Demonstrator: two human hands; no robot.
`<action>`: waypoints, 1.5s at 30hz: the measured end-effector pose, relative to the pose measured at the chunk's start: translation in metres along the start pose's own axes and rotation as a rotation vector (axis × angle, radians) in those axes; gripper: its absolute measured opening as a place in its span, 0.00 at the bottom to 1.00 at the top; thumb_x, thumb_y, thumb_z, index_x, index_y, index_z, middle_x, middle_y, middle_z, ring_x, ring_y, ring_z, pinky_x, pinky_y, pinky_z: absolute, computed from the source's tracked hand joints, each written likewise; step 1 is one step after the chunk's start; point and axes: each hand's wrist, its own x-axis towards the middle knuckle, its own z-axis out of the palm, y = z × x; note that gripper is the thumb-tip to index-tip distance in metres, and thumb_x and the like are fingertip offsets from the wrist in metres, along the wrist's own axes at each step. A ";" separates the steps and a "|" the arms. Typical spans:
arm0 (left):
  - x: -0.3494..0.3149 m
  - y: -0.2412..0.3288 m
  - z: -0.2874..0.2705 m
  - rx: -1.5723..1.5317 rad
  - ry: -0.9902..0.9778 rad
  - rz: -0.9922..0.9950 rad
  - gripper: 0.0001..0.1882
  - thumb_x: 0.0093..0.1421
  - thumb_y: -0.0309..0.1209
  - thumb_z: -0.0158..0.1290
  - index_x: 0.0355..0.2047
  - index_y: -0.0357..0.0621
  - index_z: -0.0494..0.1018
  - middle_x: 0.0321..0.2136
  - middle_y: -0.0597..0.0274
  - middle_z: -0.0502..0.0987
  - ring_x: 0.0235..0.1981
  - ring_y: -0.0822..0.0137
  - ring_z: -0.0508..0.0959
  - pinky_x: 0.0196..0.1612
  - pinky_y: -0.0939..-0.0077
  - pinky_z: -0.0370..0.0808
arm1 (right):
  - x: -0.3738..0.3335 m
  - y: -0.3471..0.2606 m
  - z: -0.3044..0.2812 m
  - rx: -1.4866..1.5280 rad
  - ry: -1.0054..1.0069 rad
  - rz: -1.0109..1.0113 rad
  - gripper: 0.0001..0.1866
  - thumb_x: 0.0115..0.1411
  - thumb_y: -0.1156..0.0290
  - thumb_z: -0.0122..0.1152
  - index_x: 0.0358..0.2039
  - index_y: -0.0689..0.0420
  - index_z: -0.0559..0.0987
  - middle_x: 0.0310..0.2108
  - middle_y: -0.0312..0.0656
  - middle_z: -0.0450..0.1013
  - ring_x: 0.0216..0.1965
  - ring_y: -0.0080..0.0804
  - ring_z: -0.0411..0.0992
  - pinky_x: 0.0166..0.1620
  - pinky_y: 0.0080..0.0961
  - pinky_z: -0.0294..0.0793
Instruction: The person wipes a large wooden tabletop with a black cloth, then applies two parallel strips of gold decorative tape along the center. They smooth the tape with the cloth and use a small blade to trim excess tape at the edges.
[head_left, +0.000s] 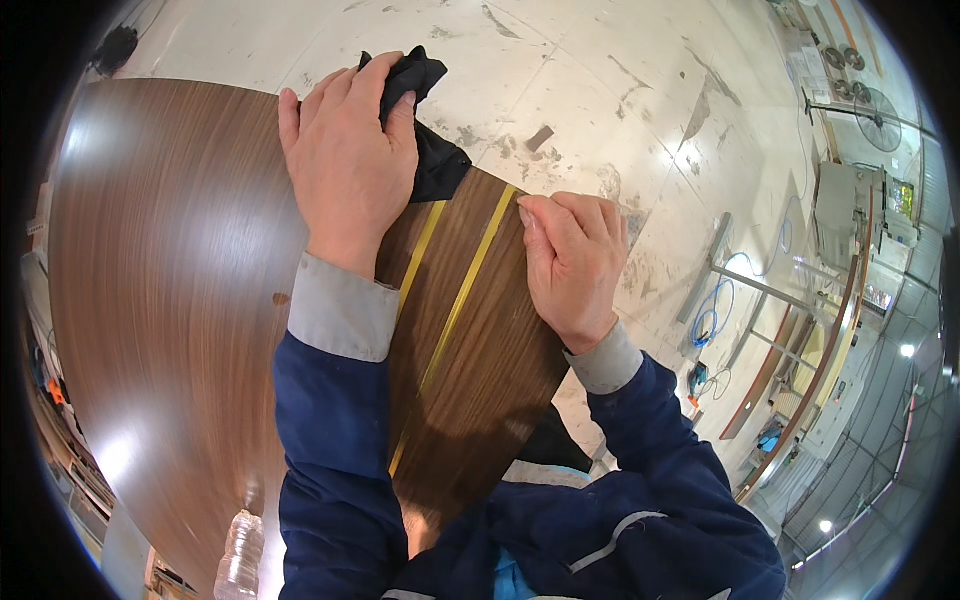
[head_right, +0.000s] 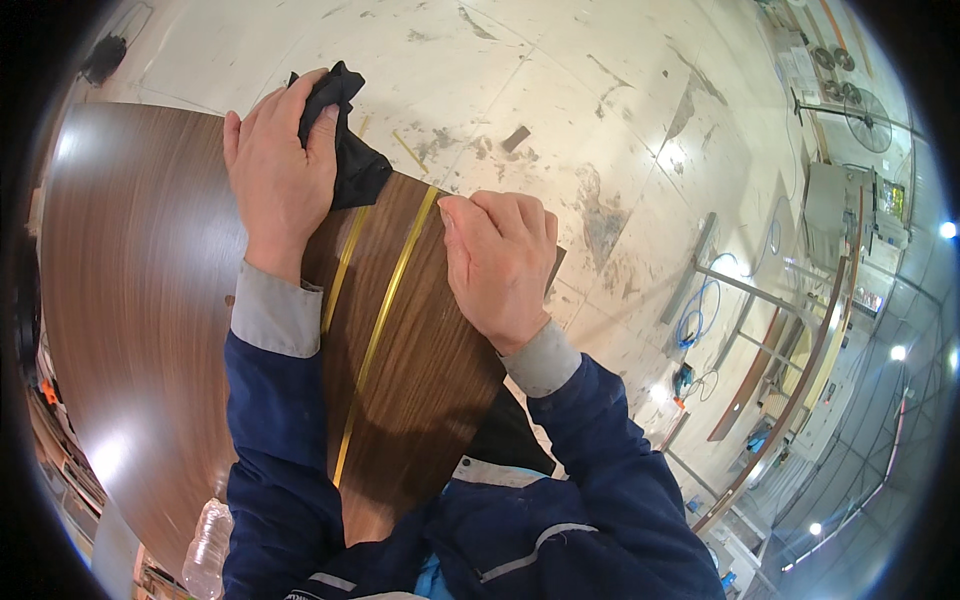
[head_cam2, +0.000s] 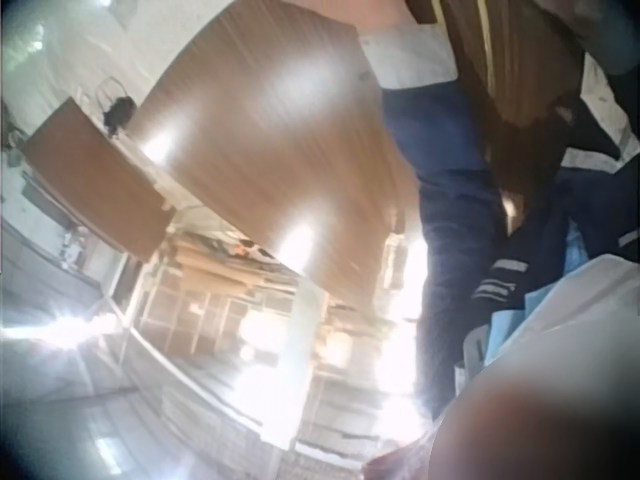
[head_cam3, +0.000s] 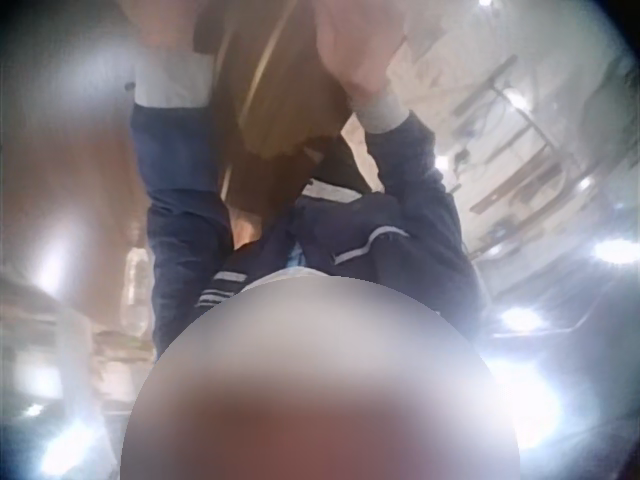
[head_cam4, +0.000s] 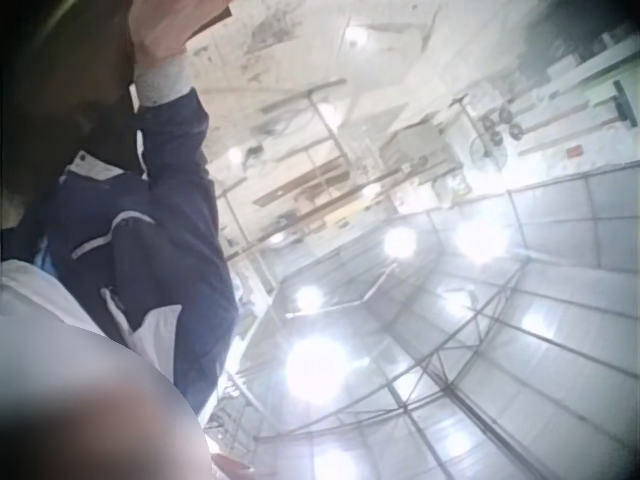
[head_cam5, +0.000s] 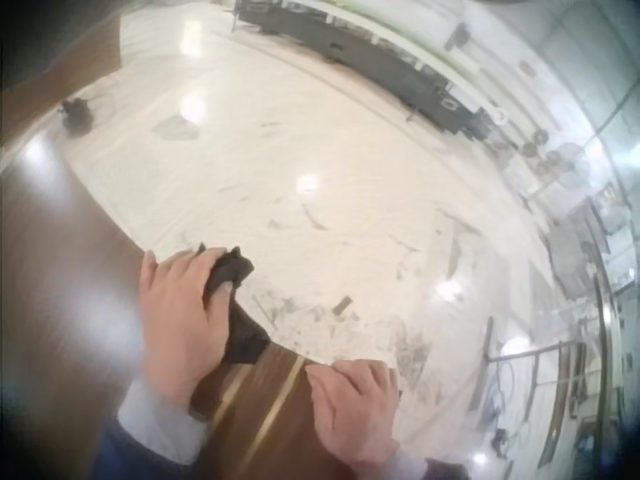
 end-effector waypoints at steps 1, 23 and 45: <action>0.000 0.000 0.000 -0.004 -0.011 -0.013 0.19 0.72 0.41 0.55 0.61 0.59 0.78 0.55 0.64 0.82 0.62 0.54 0.76 0.75 0.44 0.55 | 0.000 -0.001 0.000 -0.005 -0.027 0.053 0.13 0.55 0.76 0.73 0.42 0.49 0.86 0.39 0.33 0.77 0.42 0.39 0.73 0.45 0.38 0.67; 0.000 0.000 -0.001 -0.021 0.001 0.014 0.20 0.71 0.43 0.56 0.60 0.58 0.78 0.53 0.59 0.83 0.61 0.53 0.77 0.75 0.42 0.57 | -0.009 -0.006 -0.004 -0.011 -0.037 -0.055 0.14 0.53 0.76 0.75 0.41 0.49 0.86 0.39 0.32 0.77 0.42 0.38 0.73 0.45 0.38 0.68; -0.004 -0.003 0.003 0.006 0.016 0.024 0.20 0.72 0.45 0.55 0.61 0.60 0.79 0.55 0.66 0.83 0.62 0.58 0.76 0.75 0.48 0.55 | 0.000 -0.011 -0.016 0.260 -0.168 0.300 0.05 0.62 0.73 0.70 0.39 0.56 0.85 0.32 0.39 0.78 0.36 0.41 0.74 0.42 0.37 0.73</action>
